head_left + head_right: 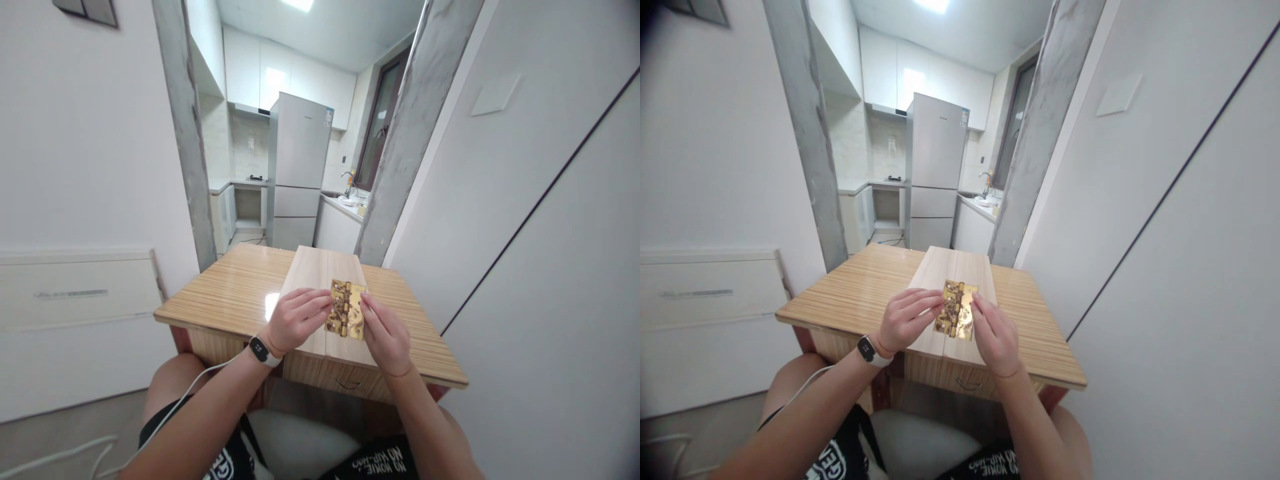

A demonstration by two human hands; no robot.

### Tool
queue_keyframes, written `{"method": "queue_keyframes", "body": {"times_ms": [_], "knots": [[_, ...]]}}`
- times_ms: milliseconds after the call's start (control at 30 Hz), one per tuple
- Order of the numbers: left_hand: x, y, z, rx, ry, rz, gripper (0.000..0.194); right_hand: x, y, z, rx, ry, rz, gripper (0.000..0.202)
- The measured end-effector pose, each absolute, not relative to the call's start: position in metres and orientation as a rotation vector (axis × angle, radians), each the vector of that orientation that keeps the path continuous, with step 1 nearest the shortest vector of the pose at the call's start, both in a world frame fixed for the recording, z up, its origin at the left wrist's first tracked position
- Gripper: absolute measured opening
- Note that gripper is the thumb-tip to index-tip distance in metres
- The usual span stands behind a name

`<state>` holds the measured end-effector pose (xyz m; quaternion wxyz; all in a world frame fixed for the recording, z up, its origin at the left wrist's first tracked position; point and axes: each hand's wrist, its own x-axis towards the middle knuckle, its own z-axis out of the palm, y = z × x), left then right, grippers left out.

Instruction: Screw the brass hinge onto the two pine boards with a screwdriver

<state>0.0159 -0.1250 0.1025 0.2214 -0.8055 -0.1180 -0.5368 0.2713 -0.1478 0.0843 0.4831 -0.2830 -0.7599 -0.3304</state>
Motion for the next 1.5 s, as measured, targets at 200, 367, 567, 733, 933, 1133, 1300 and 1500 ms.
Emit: {"method": "queue_keyframes", "body": {"times_ms": [200,367,567,733,933,1133,1300,1500], "knots": [[0.009,-0.121,0.124,-2.269,-0.170,-1.298,0.015,0.279,-0.150,0.118,-0.563,-2.030,-0.858,0.029],[0.014,-0.119,0.120,-2.257,-0.235,-1.446,0.017,0.276,-0.145,0.118,-0.564,-1.945,-0.839,0.030],[0.034,-0.127,0.099,-2.352,-0.572,-1.879,0.012,0.254,-0.142,0.088,-0.754,-1.708,-0.552,0.020],[0.044,-0.126,0.088,-2.550,-1.198,-2.227,0.009,0.232,-0.145,0.071,-1.120,-1.586,0.135,0.020],[0.031,-0.100,0.062,-2.950,-1.656,-2.687,0.038,0.240,-0.131,0.057,-1.041,-1.401,1.073,0.047],[0.035,-0.098,0.043,-2.824,-1.891,-3.250,0.051,0.238,-0.127,0.045,-0.944,-1.117,1.412,0.050],[0.041,-0.089,0.042,-2.750,-1.938,-2.970,0.044,0.240,-0.119,0.048,-1.117,-1.172,1.183,0.051],[0.053,-0.055,0.049,-2.703,-2.118,-2.346,0.023,0.244,-0.090,0.059,-1.368,-1.274,0.962,0.041]]}}
